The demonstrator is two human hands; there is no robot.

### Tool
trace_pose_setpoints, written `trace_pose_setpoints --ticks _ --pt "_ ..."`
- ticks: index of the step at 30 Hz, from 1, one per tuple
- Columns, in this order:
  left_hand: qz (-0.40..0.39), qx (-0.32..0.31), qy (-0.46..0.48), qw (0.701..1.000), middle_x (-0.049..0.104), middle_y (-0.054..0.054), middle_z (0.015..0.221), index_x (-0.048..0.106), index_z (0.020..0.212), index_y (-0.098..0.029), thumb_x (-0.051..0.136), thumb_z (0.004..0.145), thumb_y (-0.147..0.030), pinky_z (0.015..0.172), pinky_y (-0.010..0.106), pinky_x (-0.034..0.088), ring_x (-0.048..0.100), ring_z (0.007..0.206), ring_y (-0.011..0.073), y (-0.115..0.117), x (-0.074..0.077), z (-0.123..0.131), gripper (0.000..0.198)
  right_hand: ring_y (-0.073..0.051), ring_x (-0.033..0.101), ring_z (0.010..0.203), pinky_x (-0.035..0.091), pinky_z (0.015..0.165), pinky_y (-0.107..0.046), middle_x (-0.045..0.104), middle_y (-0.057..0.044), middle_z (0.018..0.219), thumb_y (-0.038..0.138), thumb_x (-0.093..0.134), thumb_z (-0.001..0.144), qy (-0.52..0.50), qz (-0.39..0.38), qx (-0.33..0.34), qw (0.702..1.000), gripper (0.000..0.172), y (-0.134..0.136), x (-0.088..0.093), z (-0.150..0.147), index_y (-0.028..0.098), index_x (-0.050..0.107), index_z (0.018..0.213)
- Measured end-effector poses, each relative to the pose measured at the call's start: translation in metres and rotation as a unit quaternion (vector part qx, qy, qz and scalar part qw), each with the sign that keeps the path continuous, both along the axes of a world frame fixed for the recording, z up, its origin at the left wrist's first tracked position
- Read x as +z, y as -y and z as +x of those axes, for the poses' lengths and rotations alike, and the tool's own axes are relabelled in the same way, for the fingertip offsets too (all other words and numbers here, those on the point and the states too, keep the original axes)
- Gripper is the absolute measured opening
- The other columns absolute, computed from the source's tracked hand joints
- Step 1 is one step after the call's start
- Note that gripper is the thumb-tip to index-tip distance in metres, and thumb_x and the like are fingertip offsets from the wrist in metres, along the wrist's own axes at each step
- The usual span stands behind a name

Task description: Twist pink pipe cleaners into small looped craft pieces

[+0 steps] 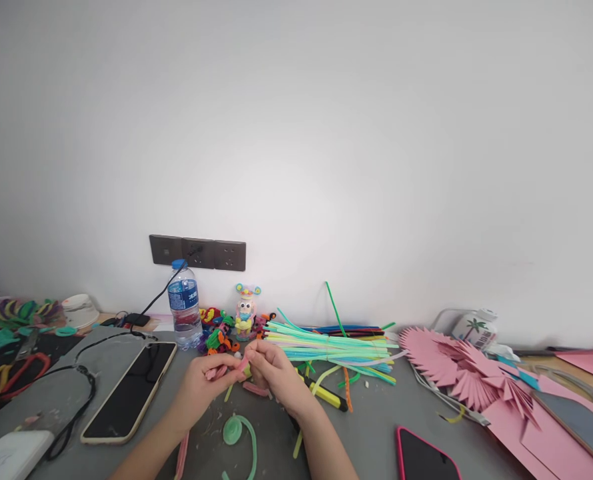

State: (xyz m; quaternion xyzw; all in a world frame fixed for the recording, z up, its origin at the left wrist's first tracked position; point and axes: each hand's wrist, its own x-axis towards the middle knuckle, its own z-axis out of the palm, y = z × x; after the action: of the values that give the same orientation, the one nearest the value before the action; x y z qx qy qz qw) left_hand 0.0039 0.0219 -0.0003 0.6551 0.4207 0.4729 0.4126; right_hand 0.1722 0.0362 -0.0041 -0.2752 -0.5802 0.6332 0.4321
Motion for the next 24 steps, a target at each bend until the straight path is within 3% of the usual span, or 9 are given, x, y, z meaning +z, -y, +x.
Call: trace_pose_setpoints --ticks 4,7,9,12,15,18,21,24 --pt "-0.16 -0.098 0.135 0.973 0.059 -0.001 0.062 0.069 0.082 -0.015 0.069 0.074 -0.047 0.043 0.02 0.02 0.029 0.043 0.0044 0.001 -0.004 0.003 0.033 -0.005 0.011 0.04 0.009 0.04 -0.021 0.024 0.013 0.045 0.053 0.059 0.085 -0.015 0.0 -0.049 0.999 0.038 -0.003 0.003 -0.002 0.019 0.046 0.074" --pt "-0.252 -0.102 0.243 0.931 0.05 -0.005 0.058 0.067 0.087 -0.015 0.067 0.075 -0.054 0.042 0.017 0.019 0.026 0.042 0.0025 0.002 -0.004 0.005 0.041 -0.005 0.009 0.04 0.008 0.039 -0.021 0.022 0.014 0.045 0.054 0.062 0.082 -0.029 -0.006 -0.058 0.998 0.039 -0.003 0.005 -0.002 0.019 0.046 0.073" --pt "-0.306 -0.102 0.298 0.898 0.046 -0.006 0.057 0.066 0.088 -0.015 0.067 0.074 -0.056 0.041 0.016 0.022 0.031 0.043 0.0031 0.002 -0.004 0.005 0.043 -0.004 0.011 0.039 0.009 0.039 -0.02 0.024 0.014 0.044 0.053 0.063 0.081 -0.018 -0.009 -0.044 0.999 0.038 -0.002 0.005 -0.003 0.018 0.049 0.073" --pt "-0.375 -0.131 0.322 0.859 0.051 -0.003 0.061 0.064 0.085 -0.015 0.061 0.078 -0.059 0.042 0.016 0.027 0.045 0.05 0.0063 0.001 -0.004 0.004 0.045 -0.003 0.023 0.037 0.013 0.038 -0.019 0.04 0.01 0.047 0.052 0.064 0.08 0.023 -0.017 -0.015 0.999 0.038 -0.001 0.002 -0.008 0.016 0.053 0.075" --pt "-0.397 -0.139 0.304 0.855 0.055 0.0 0.064 0.06 0.078 -0.014 0.062 0.079 -0.057 0.041 0.015 0.029 0.05 0.053 0.0077 0.001 -0.006 0.003 0.043 -0.004 0.034 0.04 0.02 0.039 -0.017 0.05 0.006 0.052 0.051 0.065 0.078 0.054 -0.005 -0.012 0.998 0.037 0.0 -0.004 -0.014 0.016 0.054 0.077" --pt "-0.376 -0.148 0.303 0.863 0.049 -0.005 0.06 0.058 0.079 -0.014 0.076 0.073 -0.041 0.038 0.012 0.021 0.04 0.045 0.0023 0.0 -0.007 0.0 0.033 -0.006 0.037 0.042 0.023 0.039 -0.017 0.049 0.007 0.053 0.051 0.064 0.08 0.079 0.02 -0.062 0.995 0.036 -0.002 -0.009 -0.017 0.017 0.056 0.088" --pt "-0.355 -0.143 0.341 0.859 0.043 -0.008 0.058 0.058 0.08 -0.014 0.08 0.071 -0.031 0.037 0.011 0.016 0.03 0.041 -0.0006 -0.004 -0.006 -0.004 0.03 -0.005 0.024 0.037 0.016 0.036 -0.017 0.035 0.011 0.047 0.055 0.059 0.08 0.039 0.006 -0.118 0.992 0.039 -0.006 -0.011 -0.016 0.018 0.056 0.093" --pt "-0.354 -0.114 0.388 0.843 0.047 -0.006 0.063 0.059 0.084 -0.012 0.078 0.074 -0.024 0.036 0.01 0.02 0.034 0.043 -0.0006 -0.007 -0.004 -0.006 0.025 -0.003 0.013 0.035 0.01 0.034 -0.017 0.028 0.014 0.045 0.055 0.062 0.076 -0.044 -0.071 -0.14 0.987 0.042 -0.011 -0.01 -0.011 0.018 0.055 0.093"
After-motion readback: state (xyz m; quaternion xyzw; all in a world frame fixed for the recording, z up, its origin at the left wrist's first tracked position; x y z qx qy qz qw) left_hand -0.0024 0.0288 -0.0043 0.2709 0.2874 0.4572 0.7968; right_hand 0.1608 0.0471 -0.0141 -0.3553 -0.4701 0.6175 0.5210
